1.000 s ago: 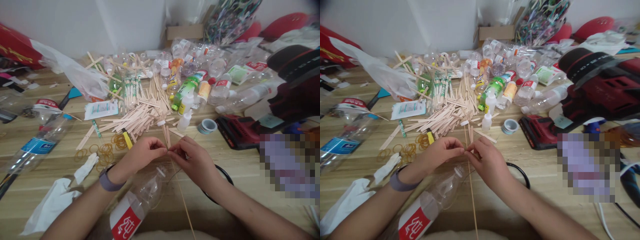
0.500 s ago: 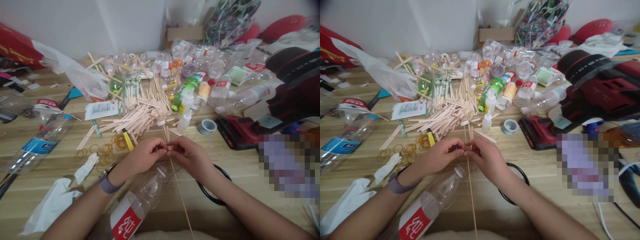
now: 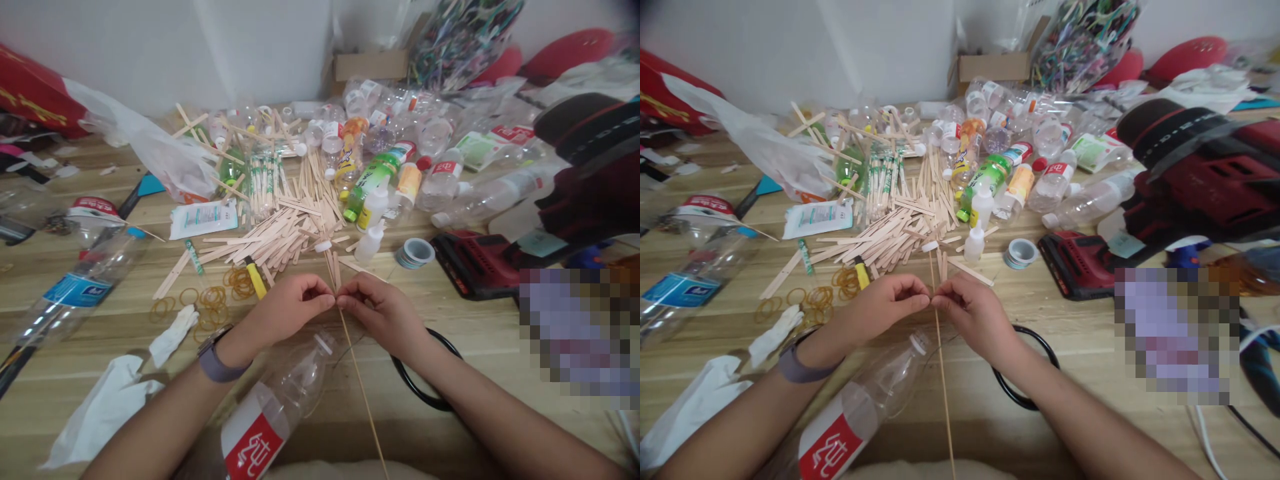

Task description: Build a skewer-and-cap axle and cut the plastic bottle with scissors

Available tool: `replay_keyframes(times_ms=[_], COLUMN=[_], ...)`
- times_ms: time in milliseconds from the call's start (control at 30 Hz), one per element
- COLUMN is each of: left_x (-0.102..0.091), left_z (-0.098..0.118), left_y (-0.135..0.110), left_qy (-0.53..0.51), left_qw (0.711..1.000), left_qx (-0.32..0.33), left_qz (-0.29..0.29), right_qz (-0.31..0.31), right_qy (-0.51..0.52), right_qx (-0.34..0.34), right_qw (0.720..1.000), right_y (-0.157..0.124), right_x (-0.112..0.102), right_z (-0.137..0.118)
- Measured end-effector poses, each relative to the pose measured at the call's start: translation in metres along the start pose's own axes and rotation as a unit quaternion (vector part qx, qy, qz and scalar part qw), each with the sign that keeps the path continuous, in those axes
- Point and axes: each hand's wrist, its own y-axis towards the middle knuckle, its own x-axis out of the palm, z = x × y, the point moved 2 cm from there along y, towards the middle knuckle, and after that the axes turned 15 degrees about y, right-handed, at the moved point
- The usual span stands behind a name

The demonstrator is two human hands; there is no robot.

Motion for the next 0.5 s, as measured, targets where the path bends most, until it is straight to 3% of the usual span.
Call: replay_keyframes(times_ms=[233,500], left_x=[0.0043,0.0092], left_z=[0.001,0.0026], left_y=[-0.0004,-0.0011], left_qy=[-0.079,-0.229], left_qw=[0.996,0.965], left_qx=[-0.05,-0.129], left_qz=[-0.013,-0.022], right_qz=[-0.003,0.001], right_qy=[0.012,0.012], right_qx=[0.018,0.005], right_qw=[1.0,1.0], right_y=[-0.0008,-0.0028], right_x=[-0.001,-0.0008], right_z=[0.0007,-0.001])
